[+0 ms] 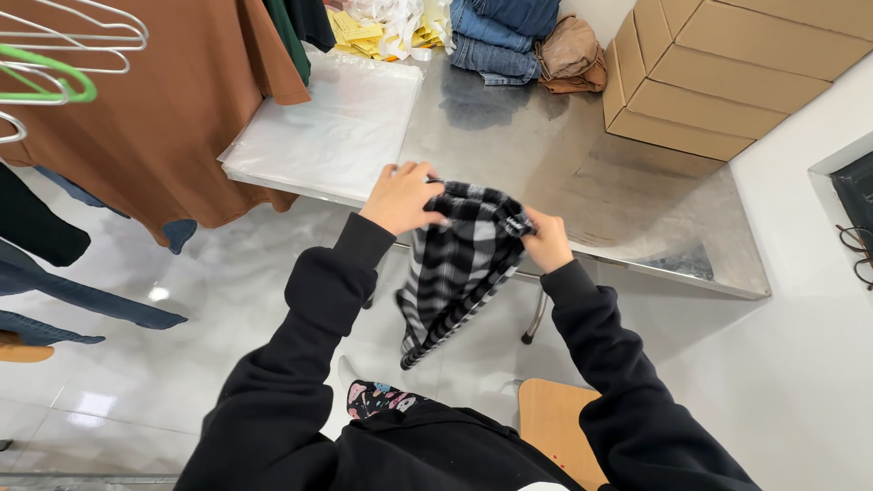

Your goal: The person folds a brown garment and a black-and-white checkered shirt on a metal table. They then place the checkered shirt into a clear plastic bag and put it inside a cardboard box. Finally, they handle a white ribbon.

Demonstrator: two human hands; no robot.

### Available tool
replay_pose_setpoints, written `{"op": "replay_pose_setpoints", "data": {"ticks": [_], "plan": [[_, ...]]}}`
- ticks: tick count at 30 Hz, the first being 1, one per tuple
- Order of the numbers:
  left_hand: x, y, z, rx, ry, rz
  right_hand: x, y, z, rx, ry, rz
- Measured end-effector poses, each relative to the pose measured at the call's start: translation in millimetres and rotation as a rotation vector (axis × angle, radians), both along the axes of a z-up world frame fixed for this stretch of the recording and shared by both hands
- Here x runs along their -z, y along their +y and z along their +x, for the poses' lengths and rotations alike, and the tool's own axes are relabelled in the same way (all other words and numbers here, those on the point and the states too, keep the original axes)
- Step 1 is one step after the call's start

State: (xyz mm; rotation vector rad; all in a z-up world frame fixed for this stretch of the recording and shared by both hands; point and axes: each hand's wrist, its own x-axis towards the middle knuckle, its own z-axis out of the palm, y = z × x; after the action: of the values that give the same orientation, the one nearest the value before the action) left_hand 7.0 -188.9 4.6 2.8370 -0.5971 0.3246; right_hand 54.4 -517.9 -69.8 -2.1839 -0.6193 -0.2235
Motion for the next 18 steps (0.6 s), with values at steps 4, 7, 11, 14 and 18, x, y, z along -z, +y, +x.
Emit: {"op": "replay_pose_setpoints", "data": {"ticks": [4,7,11,14,18], "plan": [[-33,-6,-21,0.048,0.112,-0.168,-24,20,-19,0.040,0.028,0.019],[-27,-1,-20,0.083,0.175,-0.511,-38,32,-33,-0.093,0.464,0.364],[-7,4,-17,0.186,0.557,-1.094,-37,37,-32,-0.093,0.756,0.846],[5,5,-13,0.089,0.694,-1.043,-30,43,-28,-0.036,0.806,0.806],[0,-4,-19,-0.099,0.849,-1.331,-47,48,-37,0.068,0.908,0.623]]}}
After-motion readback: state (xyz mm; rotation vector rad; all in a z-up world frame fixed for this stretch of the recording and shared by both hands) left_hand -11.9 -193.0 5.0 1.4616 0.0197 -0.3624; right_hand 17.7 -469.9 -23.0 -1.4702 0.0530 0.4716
